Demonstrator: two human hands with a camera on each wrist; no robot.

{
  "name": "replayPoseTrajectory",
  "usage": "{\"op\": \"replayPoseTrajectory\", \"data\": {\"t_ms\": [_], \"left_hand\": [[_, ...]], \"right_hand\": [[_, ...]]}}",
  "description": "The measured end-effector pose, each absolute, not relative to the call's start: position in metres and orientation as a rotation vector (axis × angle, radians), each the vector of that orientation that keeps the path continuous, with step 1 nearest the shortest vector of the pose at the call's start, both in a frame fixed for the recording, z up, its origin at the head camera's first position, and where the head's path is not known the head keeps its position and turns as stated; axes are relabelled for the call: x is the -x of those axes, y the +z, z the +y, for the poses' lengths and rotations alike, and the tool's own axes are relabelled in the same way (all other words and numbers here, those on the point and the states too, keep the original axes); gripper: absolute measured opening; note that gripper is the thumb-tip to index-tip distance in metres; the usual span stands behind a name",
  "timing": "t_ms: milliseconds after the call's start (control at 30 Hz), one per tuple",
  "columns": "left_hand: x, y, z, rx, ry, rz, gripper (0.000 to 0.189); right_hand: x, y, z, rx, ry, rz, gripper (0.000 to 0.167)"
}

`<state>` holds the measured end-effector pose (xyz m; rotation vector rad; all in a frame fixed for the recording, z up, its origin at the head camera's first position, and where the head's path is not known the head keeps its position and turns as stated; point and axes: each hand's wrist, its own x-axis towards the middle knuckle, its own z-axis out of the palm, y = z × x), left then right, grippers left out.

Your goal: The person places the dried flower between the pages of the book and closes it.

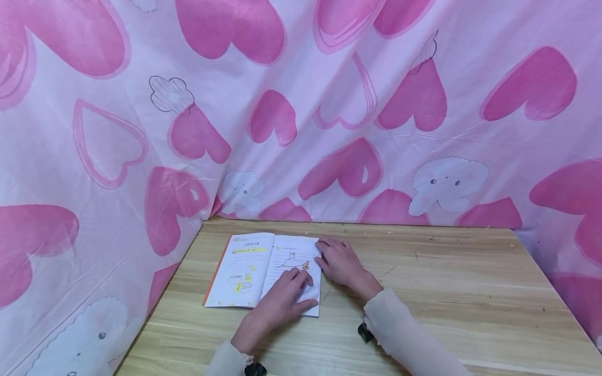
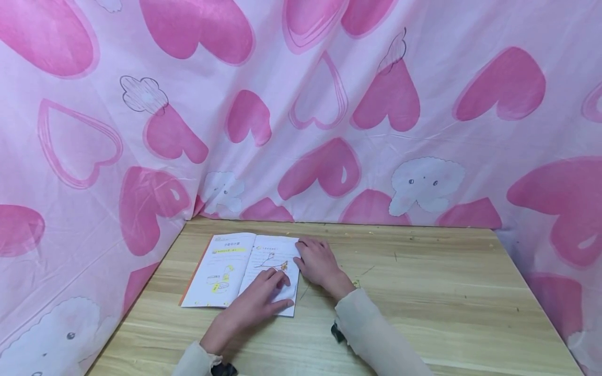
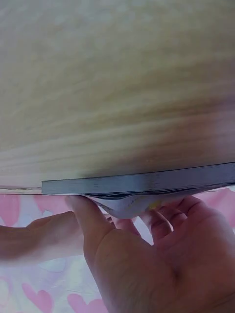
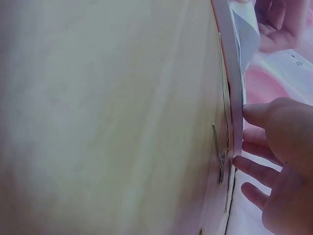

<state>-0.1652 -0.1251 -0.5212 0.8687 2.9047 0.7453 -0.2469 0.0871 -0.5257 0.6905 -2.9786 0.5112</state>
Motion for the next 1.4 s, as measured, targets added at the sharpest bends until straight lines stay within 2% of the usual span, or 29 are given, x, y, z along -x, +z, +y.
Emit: {"op": "replayPoseTrajectory", "data": {"t_ms": [200,333,533,767,833,1100,1300,1400], "left_hand": [[0.166,-0.523,-0.124,-0.972,0.664,2.956,0.048],[0.165,-0.522,-0.123,-1.037,0.665,3.021,0.032],[0.162,-0.514,-0.125,-0.981,0.706,3.122,0.015],[0.155,-0.501,-0.130,-0.943,0.740,3.242,0.015],[0.153,-0.497,-0.131,-0.945,0.756,3.270,0.015],[0.148,-0.481,-0.139,-0.901,0.860,3.297,0.017],[0.145,-0.470,-0.151,-0.794,1.053,3.259,0.016],[0.144,-0.465,-0.158,-0.695,1.143,3.251,0.023]], "right_hand": [[0.246,-0.527,0.090,-0.698,0.551,-2.935,0.050],[0.247,-0.529,0.093,-0.679,0.607,-2.902,0.052],[0.247,-0.530,0.094,-0.646,0.641,-2.927,0.054],[0.247,-0.530,0.091,-0.627,0.691,-2.942,0.080],[0.247,-0.529,0.090,-0.641,0.686,-2.940,0.083],[0.246,-0.526,0.089,-0.678,0.680,-2.960,0.072],[0.246,-0.525,0.088,-0.748,0.646,-2.944,0.053],[0.245,-0.524,0.089,-0.760,0.646,-2.942,0.049]]}}
